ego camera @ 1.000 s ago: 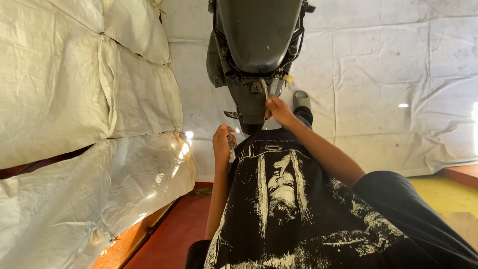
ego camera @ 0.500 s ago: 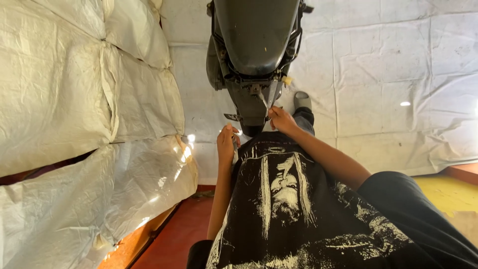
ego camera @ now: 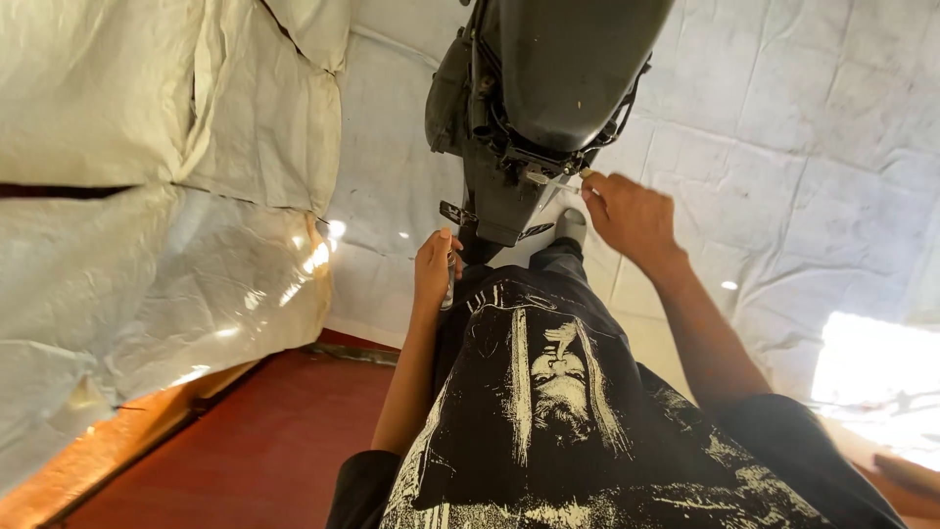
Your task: The person uses a screwdriver to work on the underside of a motorcycle seat, manipulating components and wires. They also hold a small spray bottle in their left hand while performing the task.
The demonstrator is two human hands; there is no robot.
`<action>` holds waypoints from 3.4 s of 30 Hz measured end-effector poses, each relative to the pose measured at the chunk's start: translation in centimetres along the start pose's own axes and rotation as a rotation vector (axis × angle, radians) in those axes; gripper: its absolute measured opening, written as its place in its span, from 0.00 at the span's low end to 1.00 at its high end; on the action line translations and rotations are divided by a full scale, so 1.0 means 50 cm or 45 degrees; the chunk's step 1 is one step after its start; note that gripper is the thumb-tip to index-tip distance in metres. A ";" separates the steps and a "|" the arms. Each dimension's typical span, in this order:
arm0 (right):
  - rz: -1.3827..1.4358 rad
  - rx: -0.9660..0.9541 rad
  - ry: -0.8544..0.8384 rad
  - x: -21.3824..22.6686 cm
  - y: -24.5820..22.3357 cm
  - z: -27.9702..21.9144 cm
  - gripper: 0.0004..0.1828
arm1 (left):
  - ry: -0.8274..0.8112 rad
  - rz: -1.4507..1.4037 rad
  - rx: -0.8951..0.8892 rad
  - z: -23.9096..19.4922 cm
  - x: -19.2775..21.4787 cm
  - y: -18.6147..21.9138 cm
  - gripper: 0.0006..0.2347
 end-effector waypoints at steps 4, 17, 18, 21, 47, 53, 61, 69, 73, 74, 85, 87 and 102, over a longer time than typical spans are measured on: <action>-0.299 0.160 0.066 0.047 -0.043 0.119 0.15 | -0.016 -0.053 -0.031 -0.011 -0.021 0.015 0.20; -1.072 0.518 -0.179 -0.019 -0.242 0.305 0.08 | 0.004 -0.380 0.081 -0.067 -0.018 0.002 0.19; -1.063 0.509 -0.179 -0.018 -0.248 0.306 0.09 | 0.024 -0.398 0.071 -0.067 -0.010 0.002 0.19; -1.096 0.549 -0.319 -0.068 -0.284 0.308 0.12 | 0.036 -0.393 0.064 -0.063 0.002 -0.001 0.19; -0.153 -0.048 -0.182 -0.118 -0.064 0.120 0.12 | 0.046 -0.184 0.050 -0.005 0.025 -0.042 0.20; 0.095 -0.022 0.095 -0.121 -0.023 0.055 0.08 | 0.012 -0.141 0.025 0.009 0.015 -0.043 0.18; 0.262 -0.214 0.249 -0.174 -0.009 0.007 0.06 | -0.059 -0.140 0.018 0.007 -0.008 -0.013 0.19; 0.468 -0.296 0.174 -0.201 0.046 -0.017 0.07 | -0.052 -0.077 0.027 -0.001 0.000 -0.032 0.20; 0.480 -0.270 0.160 -0.214 0.008 0.035 0.09 | -0.043 -0.037 0.003 0.015 0.000 -0.052 0.21; 0.477 -0.276 0.162 -0.219 0.015 0.040 0.09 | -0.039 -0.036 -0.005 0.014 -0.004 -0.048 0.20; 0.537 -0.261 0.183 -0.220 0.017 0.037 0.08 | -0.015 0.033 0.005 -0.028 -0.013 0.006 0.18; 0.473 -0.248 0.158 -0.220 0.048 0.024 0.10 | 0.000 0.042 -0.003 -0.032 -0.022 0.030 0.18; 0.827 0.018 0.124 -0.245 0.061 0.093 0.08 | 0.256 0.022 -0.059 -0.123 -0.142 0.048 0.18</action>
Point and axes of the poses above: each hand's wrist, its own z-axis towards the middle knuckle, its own x-axis out of the back of the hand, y = z × x, the point moved 8 cm from there along z, towards the middle knuckle, and after that the axes turned 4 degrees about -z, right-handed, at the moved point
